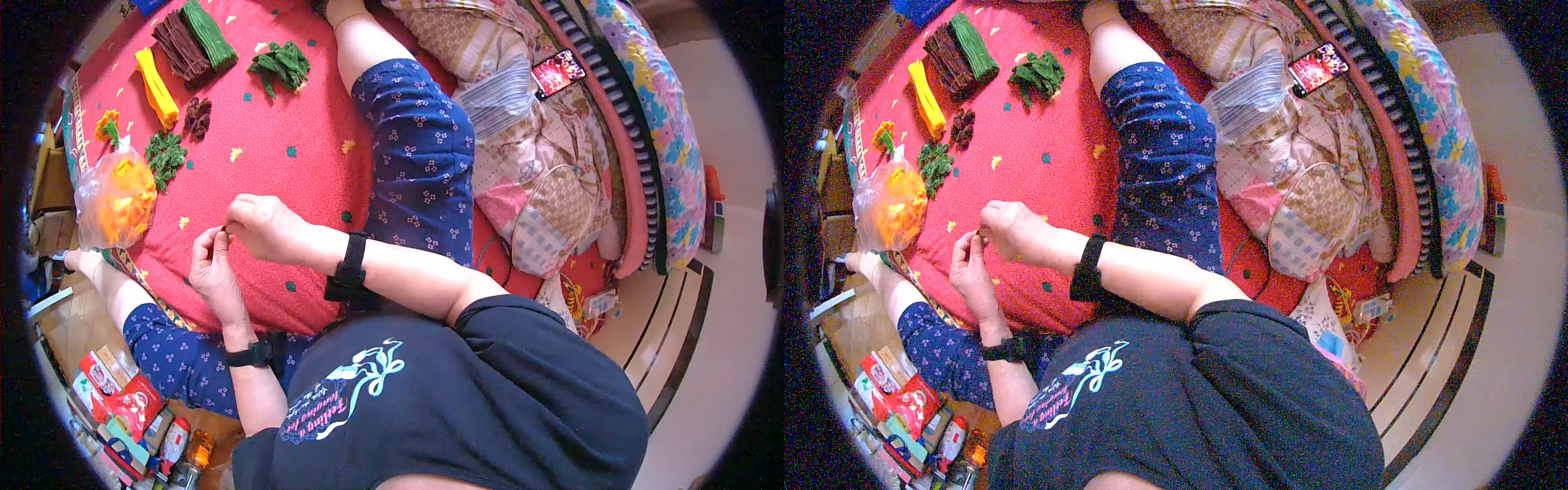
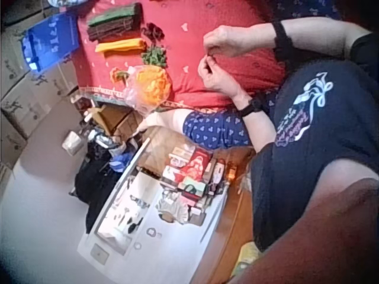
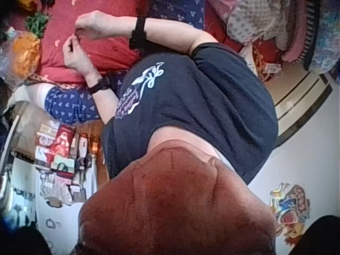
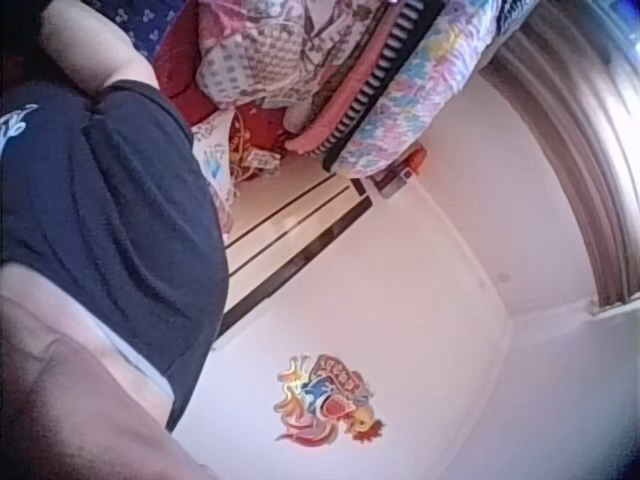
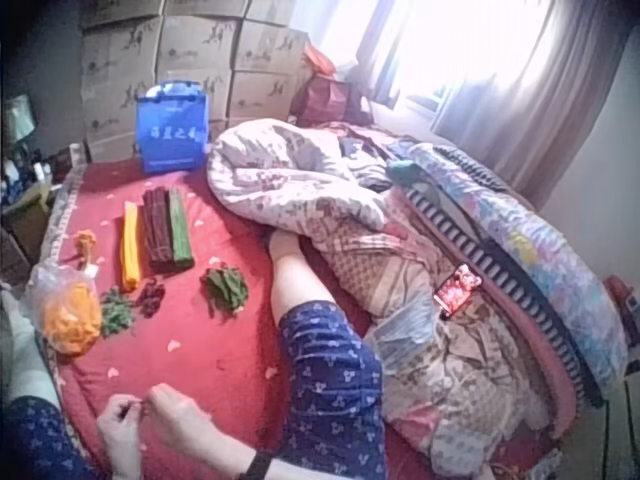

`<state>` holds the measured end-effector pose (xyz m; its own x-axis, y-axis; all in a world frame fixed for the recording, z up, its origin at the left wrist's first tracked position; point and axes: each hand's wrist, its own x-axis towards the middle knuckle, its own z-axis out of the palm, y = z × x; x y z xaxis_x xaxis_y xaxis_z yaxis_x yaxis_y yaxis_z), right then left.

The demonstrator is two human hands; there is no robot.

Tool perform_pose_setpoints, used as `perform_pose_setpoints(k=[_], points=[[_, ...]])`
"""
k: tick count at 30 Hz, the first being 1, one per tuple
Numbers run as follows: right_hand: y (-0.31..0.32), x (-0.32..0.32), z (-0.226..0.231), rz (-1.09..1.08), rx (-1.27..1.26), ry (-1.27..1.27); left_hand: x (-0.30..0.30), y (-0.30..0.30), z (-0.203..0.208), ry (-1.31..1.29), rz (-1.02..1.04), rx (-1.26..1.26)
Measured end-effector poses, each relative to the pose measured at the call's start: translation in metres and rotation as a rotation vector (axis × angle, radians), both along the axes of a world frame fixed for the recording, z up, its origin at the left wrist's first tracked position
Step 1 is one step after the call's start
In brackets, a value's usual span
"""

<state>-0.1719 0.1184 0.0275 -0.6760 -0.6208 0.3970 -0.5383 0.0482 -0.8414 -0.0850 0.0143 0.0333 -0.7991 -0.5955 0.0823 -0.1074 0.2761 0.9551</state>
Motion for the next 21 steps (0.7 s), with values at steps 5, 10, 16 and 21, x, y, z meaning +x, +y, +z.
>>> perform_pose_setpoints(k=[5, 10, 16, 21], points=[[-0.004, 0.006, 0.004, -0.160, -0.179, -0.144, -0.005, 0.012, -0.015, 0.179, 0.106, 0.777], [-0.006, 0.011, 0.001, -0.138, -0.261, -0.542, -0.007, 0.014, -0.025, 0.264, 0.120, 0.901], [-0.006, 0.011, -0.008, -0.023, -0.298, -1.015, -0.001, 0.011, -0.025, 0.157, 0.121, 0.563], [0.001, -0.006, -0.014, 0.024, 0.021, -0.174, 0.004, -0.007, -0.006, -0.036, -0.041, -0.090]])
